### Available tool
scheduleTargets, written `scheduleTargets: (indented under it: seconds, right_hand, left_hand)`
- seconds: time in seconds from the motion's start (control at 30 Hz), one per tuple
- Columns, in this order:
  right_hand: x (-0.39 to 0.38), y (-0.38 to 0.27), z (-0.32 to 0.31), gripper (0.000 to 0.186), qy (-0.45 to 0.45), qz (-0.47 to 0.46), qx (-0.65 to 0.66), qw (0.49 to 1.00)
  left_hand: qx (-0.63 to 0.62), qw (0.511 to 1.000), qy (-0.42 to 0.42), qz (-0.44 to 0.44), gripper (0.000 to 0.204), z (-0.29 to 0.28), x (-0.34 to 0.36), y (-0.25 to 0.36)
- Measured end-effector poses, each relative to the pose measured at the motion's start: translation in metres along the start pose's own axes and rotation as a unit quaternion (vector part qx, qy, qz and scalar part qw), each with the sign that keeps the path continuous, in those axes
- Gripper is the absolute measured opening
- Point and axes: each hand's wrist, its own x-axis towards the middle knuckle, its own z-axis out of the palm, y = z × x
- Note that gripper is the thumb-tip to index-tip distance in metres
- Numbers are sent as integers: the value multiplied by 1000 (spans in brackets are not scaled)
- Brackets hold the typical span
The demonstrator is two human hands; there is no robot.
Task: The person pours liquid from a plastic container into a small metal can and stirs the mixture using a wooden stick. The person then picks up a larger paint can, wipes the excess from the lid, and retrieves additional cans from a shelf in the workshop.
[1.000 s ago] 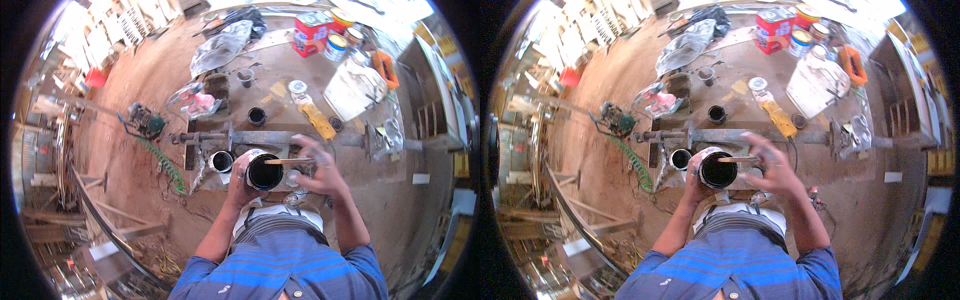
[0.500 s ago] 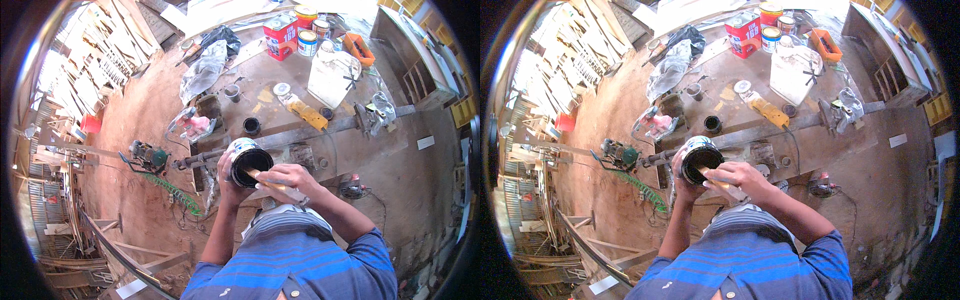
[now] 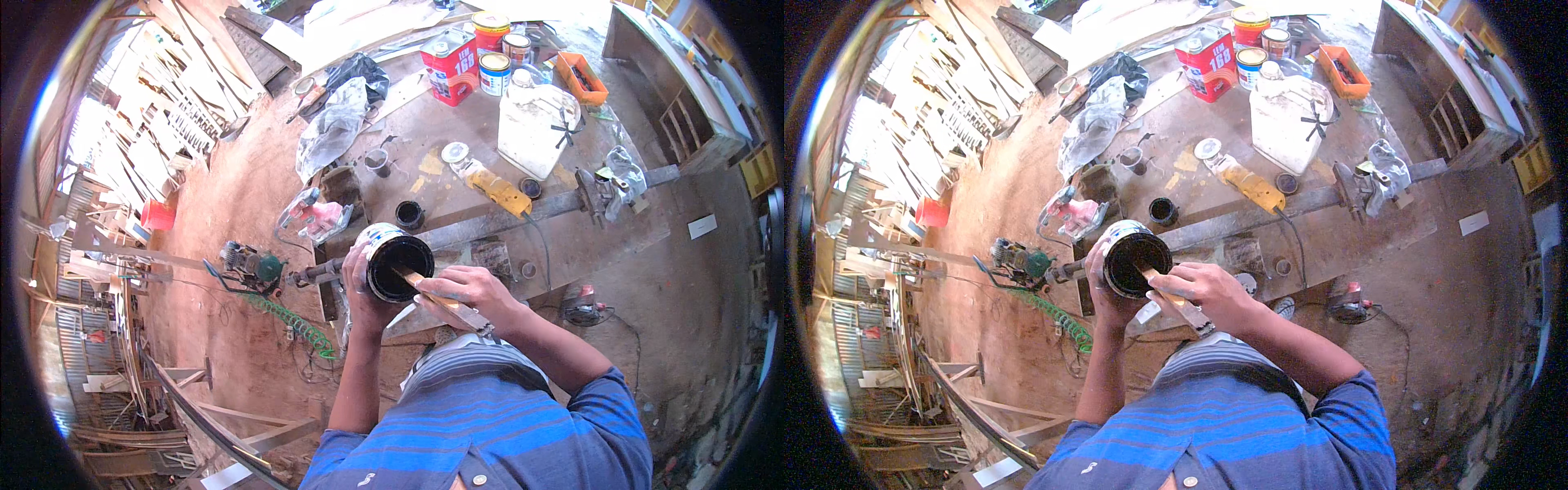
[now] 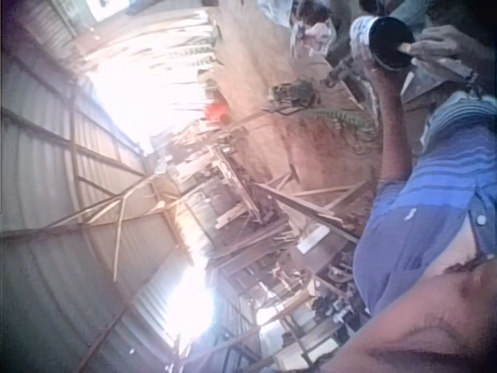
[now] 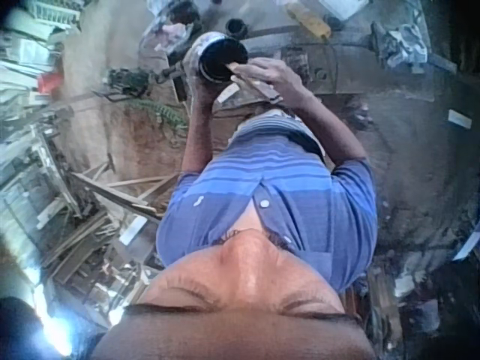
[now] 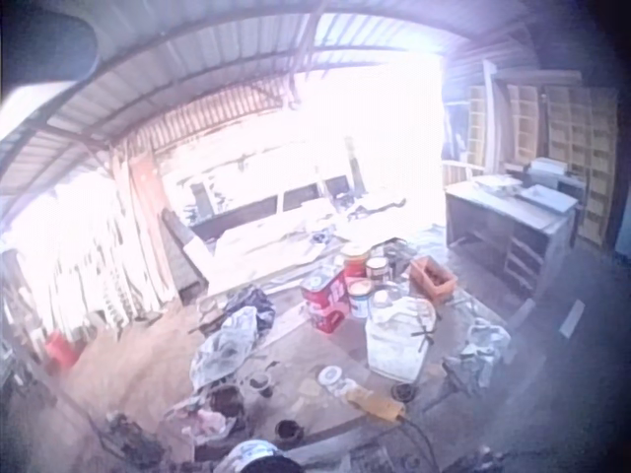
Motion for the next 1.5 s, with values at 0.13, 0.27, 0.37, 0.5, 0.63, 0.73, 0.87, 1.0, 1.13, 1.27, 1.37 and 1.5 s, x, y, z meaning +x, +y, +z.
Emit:
scheduleTargets:
  seconds: [0.13, 0.27, 0.37, 0.5, 0.63, 0.73, 0.87, 1.0, 1.13, 1.27, 1.37, 1.5]
  right_hand:
    - [5, -10, -10, 30, 63, 21, 75, 995]
    - [-2, 0, 25, 24, 216, 72, 129, 965]
    - [-4, -1, 21, 20, 197, 186, 147, 951]
    - [-6, 13, 3, 24, 204, 81, 95, 971]
    - [-8, 28, -11, 29, 145, 41, 23, 988]
    - [-12, 31, -10, 30, 114, 37, -20, 993]
    - [-17, 26, 3, 29, 165, 37, 21, 985]
    - [-15, 13, 15, 21, 230, 117, 93, 962]
    - [-16, 8, 19, 20, 243, 231, 194, 922]
    - [-19, 22, 7, 19, 222, 164, 127, 953]
    - [-16, 31, -9, 22, 187, 95, 67, 976]
    - [-6, 40, -35, 39, 50, 36, 1, 998]
  left_hand:
    - [35, 999, -20, 9, 122, 2, 14, 9]
    - [52, 998, -26, 15, 120, 11, 20, 13]
    - [59, 998, -25, 13, 118, 13, 22, 17]
    - [81, 996, -40, 17, 117, 17, 27, 22]
    - [89, 995, -48, 17, 115, 22, 31, 25]
    - [85, 995, -54, 17, 114, 24, 35, 27]
    - [80, 994, -65, 23, 116, 28, 35, 24]
    - [77, 995, -66, 19, 117, 34, 30, 21]
    - [71, 995, -67, 26, 117, 39, 31, 21]
    - [64, 995, -73, 22, 117, 40, 29, 20]
    - [56, 995, -83, 16, 117, 40, 32, 22]
    - [26, 993, -115, 11, 116, 37, 41, 25]
